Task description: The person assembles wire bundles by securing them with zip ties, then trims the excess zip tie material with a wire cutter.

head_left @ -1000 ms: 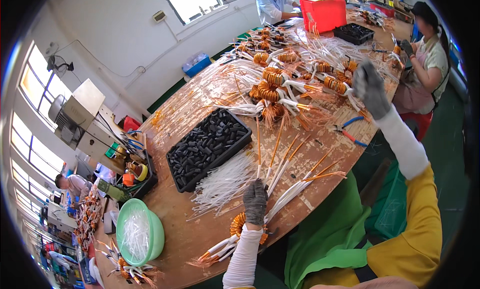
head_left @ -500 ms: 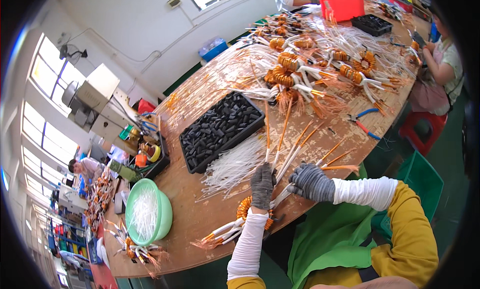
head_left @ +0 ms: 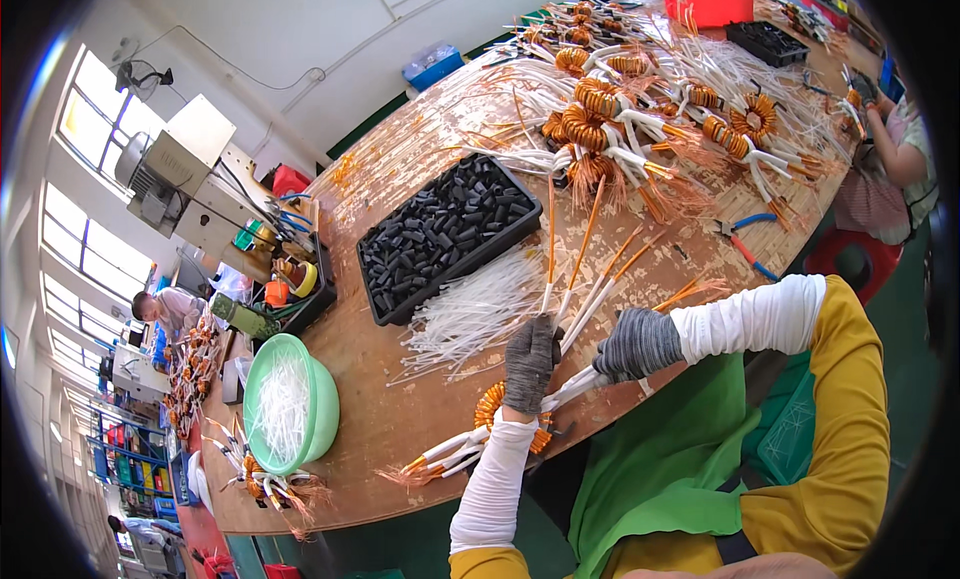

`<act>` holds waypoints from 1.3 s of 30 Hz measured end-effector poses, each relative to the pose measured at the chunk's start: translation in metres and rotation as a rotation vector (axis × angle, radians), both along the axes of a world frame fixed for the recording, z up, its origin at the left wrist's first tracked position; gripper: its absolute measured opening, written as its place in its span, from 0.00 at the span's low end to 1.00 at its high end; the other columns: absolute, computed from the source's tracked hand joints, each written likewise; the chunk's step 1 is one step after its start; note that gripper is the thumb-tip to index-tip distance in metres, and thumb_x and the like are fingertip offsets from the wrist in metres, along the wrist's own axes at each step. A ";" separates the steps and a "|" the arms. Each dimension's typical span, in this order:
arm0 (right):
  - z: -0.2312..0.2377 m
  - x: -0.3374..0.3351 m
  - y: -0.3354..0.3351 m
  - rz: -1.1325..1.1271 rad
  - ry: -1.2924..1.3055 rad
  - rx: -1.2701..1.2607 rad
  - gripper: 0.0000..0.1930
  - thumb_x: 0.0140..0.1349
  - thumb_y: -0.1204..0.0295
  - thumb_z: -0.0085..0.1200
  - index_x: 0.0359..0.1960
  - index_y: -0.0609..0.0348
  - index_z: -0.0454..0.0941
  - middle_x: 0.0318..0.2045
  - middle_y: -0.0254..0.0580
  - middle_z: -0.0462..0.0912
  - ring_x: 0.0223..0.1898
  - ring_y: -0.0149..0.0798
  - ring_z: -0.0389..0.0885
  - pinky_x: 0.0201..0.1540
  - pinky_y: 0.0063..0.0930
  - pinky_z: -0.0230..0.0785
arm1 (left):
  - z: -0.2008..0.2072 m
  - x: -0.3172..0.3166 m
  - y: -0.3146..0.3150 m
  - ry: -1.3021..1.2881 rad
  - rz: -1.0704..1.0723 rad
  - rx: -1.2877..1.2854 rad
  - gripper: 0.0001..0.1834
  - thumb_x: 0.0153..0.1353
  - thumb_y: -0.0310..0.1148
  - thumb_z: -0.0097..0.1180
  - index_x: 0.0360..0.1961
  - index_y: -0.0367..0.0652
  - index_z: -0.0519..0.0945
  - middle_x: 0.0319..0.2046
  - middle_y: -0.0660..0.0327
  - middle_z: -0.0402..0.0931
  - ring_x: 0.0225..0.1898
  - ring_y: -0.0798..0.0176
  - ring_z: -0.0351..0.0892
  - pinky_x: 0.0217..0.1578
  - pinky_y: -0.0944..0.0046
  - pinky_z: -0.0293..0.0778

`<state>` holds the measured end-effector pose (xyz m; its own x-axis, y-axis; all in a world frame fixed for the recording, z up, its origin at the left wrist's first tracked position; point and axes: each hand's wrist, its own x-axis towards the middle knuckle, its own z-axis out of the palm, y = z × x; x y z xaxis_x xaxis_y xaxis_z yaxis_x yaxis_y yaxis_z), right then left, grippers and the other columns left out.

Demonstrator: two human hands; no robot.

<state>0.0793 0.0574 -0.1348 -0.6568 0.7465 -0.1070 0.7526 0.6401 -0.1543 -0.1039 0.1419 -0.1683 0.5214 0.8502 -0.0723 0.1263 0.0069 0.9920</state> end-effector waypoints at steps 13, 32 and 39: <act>0.001 0.094 -0.026 0.028 0.037 -0.019 0.18 0.57 0.51 0.46 0.23 0.51 0.74 0.19 0.38 0.75 0.23 0.45 0.77 0.21 0.37 0.67 | 0.004 -0.006 -0.007 0.070 -0.002 0.101 0.17 0.66 0.39 0.44 0.26 0.39 0.76 0.13 0.63 0.70 0.15 0.71 0.67 0.17 0.70 0.64; -0.011 0.078 -0.116 -0.460 0.214 0.474 0.21 0.45 0.61 0.53 0.46 0.39 0.73 0.40 0.32 0.73 0.43 0.35 0.72 0.47 0.33 0.60 | 0.000 0.001 -0.006 0.042 0.065 0.083 0.17 0.66 0.40 0.44 0.25 0.39 0.75 0.12 0.67 0.68 0.15 0.74 0.65 0.18 0.72 0.62; -0.030 -0.047 -0.028 -0.359 0.306 0.298 0.17 0.56 0.59 0.49 0.41 0.56 0.73 0.33 0.44 0.78 0.34 0.44 0.79 0.32 0.39 0.71 | 0.010 0.001 -0.013 0.070 0.063 0.149 0.18 0.66 0.40 0.45 0.24 0.38 0.75 0.12 0.67 0.67 0.15 0.75 0.64 0.16 0.72 0.60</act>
<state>0.0320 0.0298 -0.1650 -0.3232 0.8981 0.2984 0.8808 0.4007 -0.2521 -0.1029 0.1293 -0.1578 0.4653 0.8849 0.0227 0.1986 -0.1293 0.9715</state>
